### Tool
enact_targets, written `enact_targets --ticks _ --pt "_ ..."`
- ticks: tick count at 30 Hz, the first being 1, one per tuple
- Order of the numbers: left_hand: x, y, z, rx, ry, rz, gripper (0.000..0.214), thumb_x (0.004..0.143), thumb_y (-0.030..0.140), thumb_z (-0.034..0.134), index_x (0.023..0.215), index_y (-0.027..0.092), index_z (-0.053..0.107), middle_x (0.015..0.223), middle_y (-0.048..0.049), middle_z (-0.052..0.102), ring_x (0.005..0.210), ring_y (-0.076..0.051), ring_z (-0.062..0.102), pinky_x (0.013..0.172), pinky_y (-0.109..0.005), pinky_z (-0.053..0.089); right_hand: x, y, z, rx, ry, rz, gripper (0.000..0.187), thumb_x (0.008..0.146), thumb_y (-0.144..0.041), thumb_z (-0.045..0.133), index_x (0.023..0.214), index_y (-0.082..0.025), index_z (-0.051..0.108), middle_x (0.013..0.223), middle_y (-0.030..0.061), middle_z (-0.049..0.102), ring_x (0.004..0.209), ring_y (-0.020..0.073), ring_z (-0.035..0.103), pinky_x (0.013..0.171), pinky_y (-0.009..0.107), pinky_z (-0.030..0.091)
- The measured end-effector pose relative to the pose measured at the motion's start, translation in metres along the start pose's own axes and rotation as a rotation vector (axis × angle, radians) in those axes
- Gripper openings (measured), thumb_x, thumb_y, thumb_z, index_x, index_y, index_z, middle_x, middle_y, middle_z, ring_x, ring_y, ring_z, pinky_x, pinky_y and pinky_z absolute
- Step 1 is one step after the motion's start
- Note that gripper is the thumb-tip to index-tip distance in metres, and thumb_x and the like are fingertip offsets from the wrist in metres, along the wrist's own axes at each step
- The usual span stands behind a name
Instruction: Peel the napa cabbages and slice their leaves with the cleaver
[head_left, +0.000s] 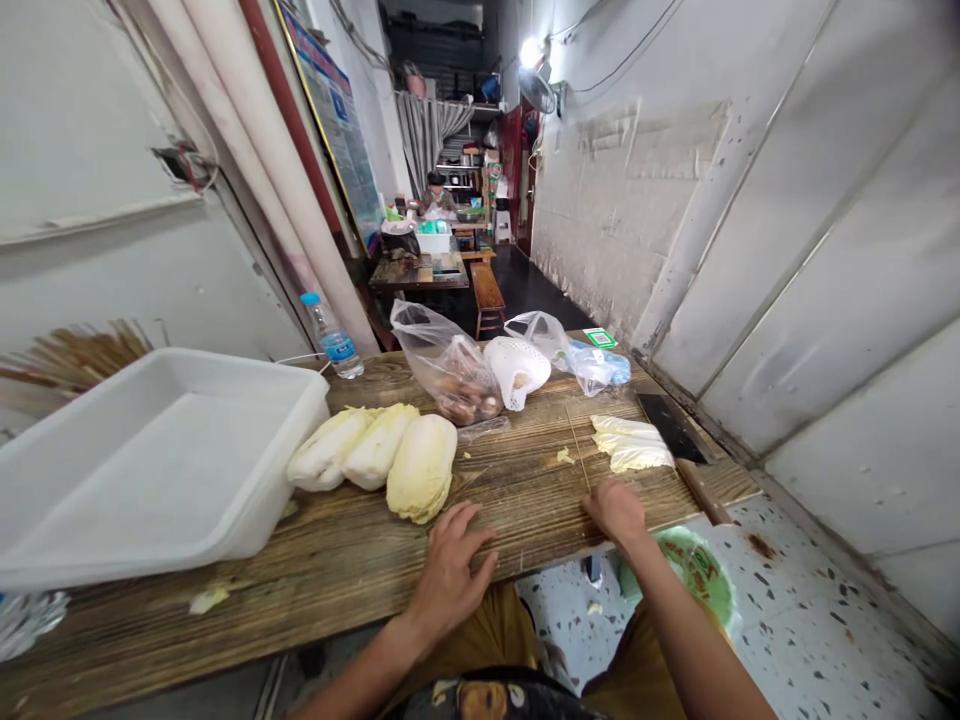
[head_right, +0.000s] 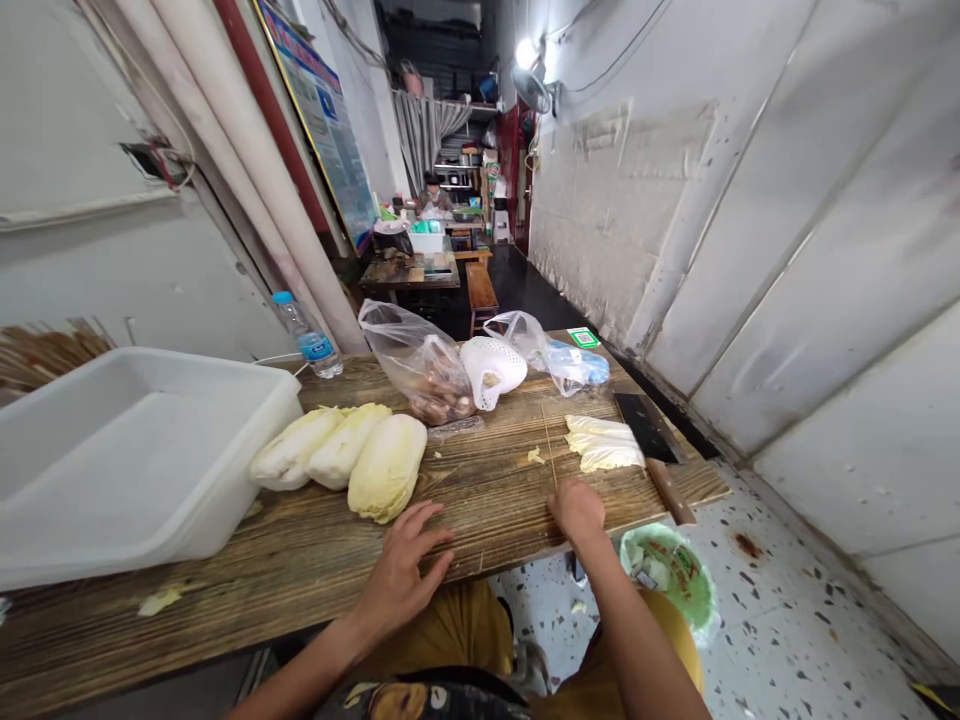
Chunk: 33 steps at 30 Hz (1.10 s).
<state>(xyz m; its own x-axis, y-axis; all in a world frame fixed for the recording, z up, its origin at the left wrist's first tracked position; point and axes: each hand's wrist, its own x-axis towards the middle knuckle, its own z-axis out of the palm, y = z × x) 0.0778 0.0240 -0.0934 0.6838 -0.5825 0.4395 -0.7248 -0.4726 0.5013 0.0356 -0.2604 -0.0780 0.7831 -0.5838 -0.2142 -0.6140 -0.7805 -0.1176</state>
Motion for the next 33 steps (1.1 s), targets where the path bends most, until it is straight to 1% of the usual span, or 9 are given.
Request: enact_targets --ticks 3,6,10,14,17,19,24,29,33 --pt "-0.002 -0.003 0.002 -0.174 -0.132 -0.156 0.021 0.084 0.027 0.055 0.094 0.02 0.073 0.121 -0.0116 0.065 0.116 -0.028 0.058 0.099 -0.047 0.048 -0.008 0.004 -0.005 0.074 -0.013 0.001 0.026 0.085 -0.025 0.052 0.09 -0.009 0.072 0.097 0.0208 0.073 0.093 0.0278 0.07 0.074 0.031 0.048" --pt "0.011 0.003 0.015 -0.409 -0.354 -0.334 0.03 0.084 0.032 0.054 0.102 0.016 0.072 0.105 -0.0112 0.071 0.089 -0.021 0.067 0.079 -0.035 0.055 -0.02 0.003 -0.007 0.16 -0.019 -0.013 0.023 0.086 -0.025 0.051 0.082 -0.014 0.071 0.089 0.013 0.074 0.088 0.0228 0.07 0.073 0.027 0.045" --pt "0.039 0.018 0.043 -0.579 -0.519 -0.406 0.044 0.081 0.034 0.055 0.113 0.007 0.068 0.091 -0.0115 0.072 0.075 -0.019 0.066 0.067 -0.029 0.052 -0.032 -0.001 -0.007 0.284 -0.042 -0.004 0.019 0.084 -0.02 0.052 0.072 -0.016 0.067 0.072 0.007 0.072 0.072 0.0165 0.068 0.064 0.022 0.042" --pt "0.062 0.036 0.066 -0.628 -0.582 -0.396 0.046 0.084 0.039 0.053 0.116 0.008 0.065 0.08 -0.0062 0.069 0.059 -0.014 0.062 0.056 -0.024 0.046 -0.045 -0.002 -0.012 0.445 -0.099 -0.019 0.017 0.082 -0.02 0.053 0.069 -0.017 0.063 0.058 0.0 0.066 0.054 0.0121 0.063 0.054 0.019 0.04" --pt "0.075 0.049 0.077 -0.688 -0.624 -0.432 0.036 0.09 0.041 0.047 0.093 0.012 0.066 0.063 0.0008 0.06 0.044 -0.009 0.049 0.045 -0.021 0.035 -0.06 -0.002 -0.013 0.547 -0.121 -0.055 0.018 0.081 -0.022 0.05 0.066 -0.019 0.06 0.051 -0.0033 0.062 0.047 0.0116 0.06 0.049 0.019 0.04" --pt "0.082 0.059 0.085 -0.731 -0.634 -0.506 0.03 0.091 0.037 0.046 0.079 0.014 0.061 0.057 0.0033 0.054 0.041 -0.007 0.043 0.042 -0.02 0.03 -0.067 0.0 -0.01 0.585 -0.117 -0.079 0.019 0.08 -0.024 0.048 0.064 -0.02 0.058 0.053 -0.0026 0.063 0.048 0.012 0.06 0.049 0.019 0.04" --pt "0.106 0.078 0.105 -0.761 -0.692 -0.663 0.024 0.09 0.027 0.049 0.072 0.014 0.057 0.053 0.0042 0.051 0.038 -0.006 0.042 0.041 -0.019 0.029 -0.06 0.017 0.006 0.692 -0.04 -0.058 0.029 0.074 -0.045 0.047 0.071 -0.021 0.065 0.064 0.0028 0.069 0.05 0.0174 0.062 0.052 0.027 0.045" --pt "0.161 0.074 0.125 -0.682 -0.683 -0.797 0.031 0.095 0.022 0.04 0.076 0.011 0.06 0.052 0.002 0.052 0.039 -0.007 0.046 0.043 -0.019 0.033 -0.04 0.042 0.021 0.681 0.105 -0.072 0.046 0.072 -0.063 0.048 0.08 -0.024 0.069 0.075 0.0059 0.074 0.069 0.0241 0.069 0.064 0.033 0.051" --pt "0.204 0.062 0.138 -0.501 -0.668 -0.806 0.046 0.099 0.029 0.035 0.077 0.007 0.068 0.053 -0.0037 0.057 0.038 -0.008 0.044 0.046 -0.022 0.037 -0.045 0.065 0.036 0.668 0.164 -0.087 0.046 0.075 -0.065 0.048 0.078 -0.024 0.068 0.07 0.0046 0.072 0.063 0.022 0.068 0.06 0.031 0.053"
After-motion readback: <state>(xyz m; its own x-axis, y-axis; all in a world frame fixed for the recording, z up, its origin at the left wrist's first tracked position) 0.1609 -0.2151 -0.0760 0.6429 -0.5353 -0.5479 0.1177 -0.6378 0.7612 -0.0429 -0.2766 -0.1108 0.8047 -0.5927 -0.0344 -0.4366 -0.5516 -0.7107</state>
